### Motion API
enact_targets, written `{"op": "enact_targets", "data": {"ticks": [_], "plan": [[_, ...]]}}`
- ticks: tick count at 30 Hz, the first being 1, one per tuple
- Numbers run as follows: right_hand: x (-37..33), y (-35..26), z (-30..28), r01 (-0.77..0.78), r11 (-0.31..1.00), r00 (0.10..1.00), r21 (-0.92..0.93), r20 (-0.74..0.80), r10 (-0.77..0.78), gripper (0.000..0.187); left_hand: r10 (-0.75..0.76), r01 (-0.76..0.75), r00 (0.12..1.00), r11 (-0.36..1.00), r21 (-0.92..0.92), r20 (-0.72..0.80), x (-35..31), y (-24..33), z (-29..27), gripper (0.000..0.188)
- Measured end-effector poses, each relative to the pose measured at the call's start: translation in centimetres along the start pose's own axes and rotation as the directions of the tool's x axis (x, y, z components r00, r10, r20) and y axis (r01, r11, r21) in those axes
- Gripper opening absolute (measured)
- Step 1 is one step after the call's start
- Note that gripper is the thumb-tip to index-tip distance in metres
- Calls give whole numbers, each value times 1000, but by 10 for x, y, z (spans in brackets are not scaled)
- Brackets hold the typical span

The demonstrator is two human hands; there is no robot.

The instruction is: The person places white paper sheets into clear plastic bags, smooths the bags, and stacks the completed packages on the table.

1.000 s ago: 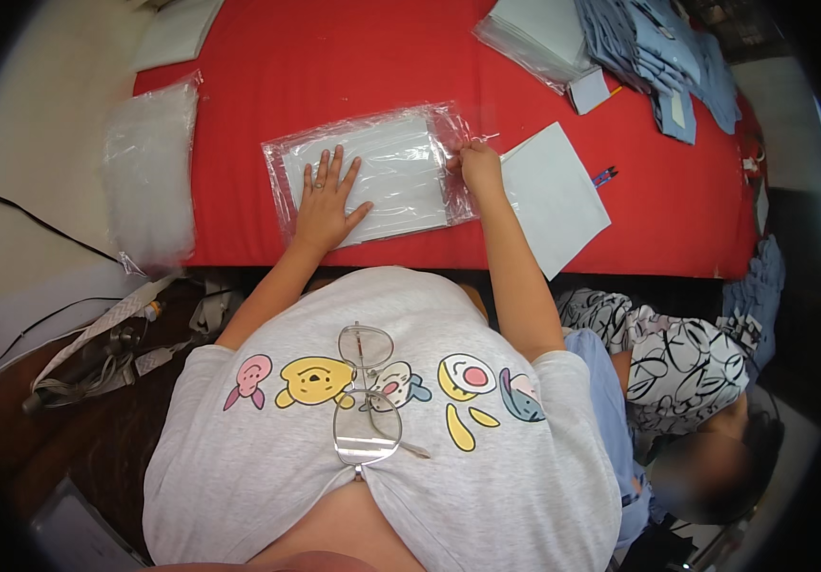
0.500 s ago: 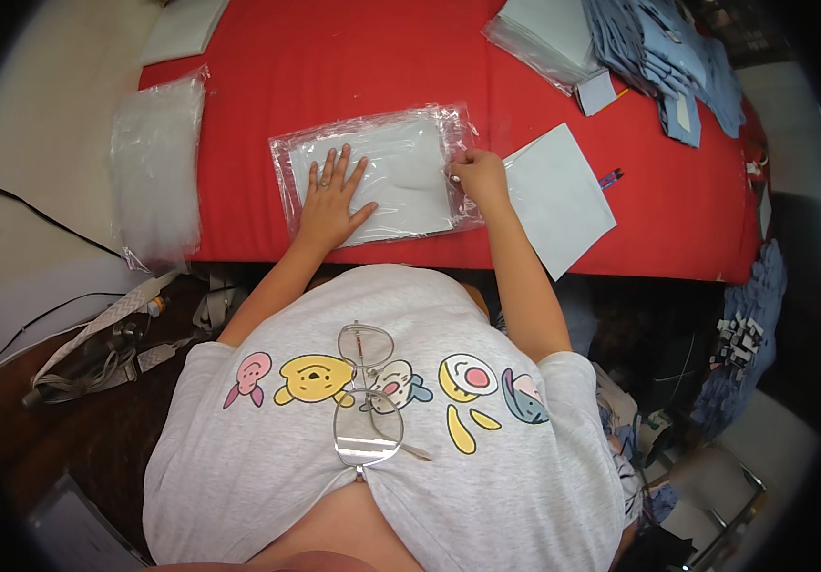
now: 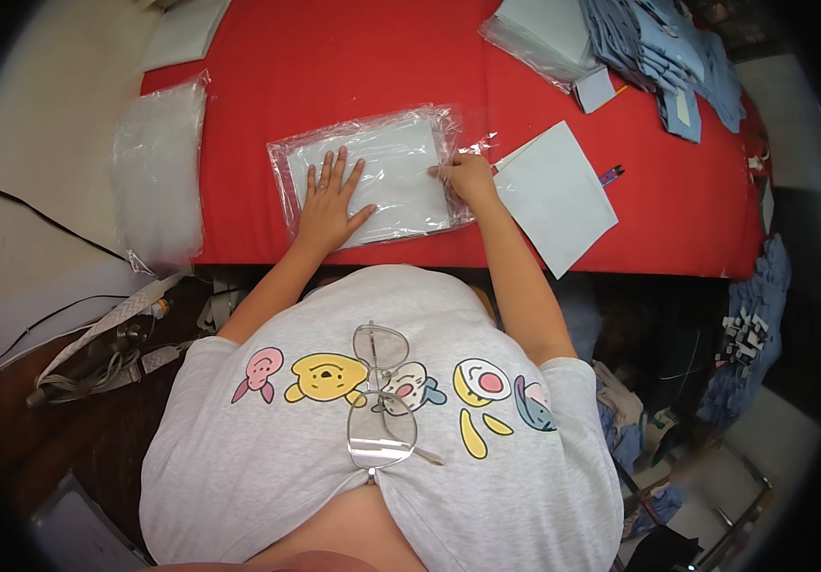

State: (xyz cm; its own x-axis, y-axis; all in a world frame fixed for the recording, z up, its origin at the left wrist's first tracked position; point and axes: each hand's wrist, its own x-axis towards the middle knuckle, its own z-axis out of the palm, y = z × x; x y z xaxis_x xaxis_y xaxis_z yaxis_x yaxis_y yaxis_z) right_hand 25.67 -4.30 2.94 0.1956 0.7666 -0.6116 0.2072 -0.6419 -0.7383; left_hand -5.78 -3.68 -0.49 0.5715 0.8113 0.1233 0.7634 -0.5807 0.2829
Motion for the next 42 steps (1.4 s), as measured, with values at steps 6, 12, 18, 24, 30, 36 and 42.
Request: {"op": "enact_targets", "data": {"ticks": [6, 12, 18, 24, 30, 36, 42], "plan": [[-15, -9, 7, 197, 978, 978, 62, -75, -192, 22, 1, -1, 1000, 1000, 12, -15, -1, 1, 3, 89], [-65, -6, -32, 339, 941, 909, 5, -260, -326, 15, -20, 20, 1000, 999, 28, 2, -2, -2, 2, 89], [-131, 90, -196, 435, 893, 705, 118, -661, -257, 16, -40, 36, 998, 996, 82, 53, -2, 0, -2, 91], [-137, 231, -274, 351, 914, 636, 204, -768, -73, 20, -43, 41, 998, 997, 58, 35, 1, 6, 8, 93], [-86, 114, -170, 302, 885, 421, -354, -784, -457, 32, 71, -71, 997, 997, -5, 2, 19, 43, -4, 91], [-20, 51, -65, 274, 673, 670, -687, -366, -646, 38, 166, -172, 976, 985, 24, 143, 55, 79, 20, 86], [-21, 24, -40, 350, 869, 782, -349, -402, -476, 24, 143, -146, 986, 988, 40, 85, 46, 64, 34, 86]]}}
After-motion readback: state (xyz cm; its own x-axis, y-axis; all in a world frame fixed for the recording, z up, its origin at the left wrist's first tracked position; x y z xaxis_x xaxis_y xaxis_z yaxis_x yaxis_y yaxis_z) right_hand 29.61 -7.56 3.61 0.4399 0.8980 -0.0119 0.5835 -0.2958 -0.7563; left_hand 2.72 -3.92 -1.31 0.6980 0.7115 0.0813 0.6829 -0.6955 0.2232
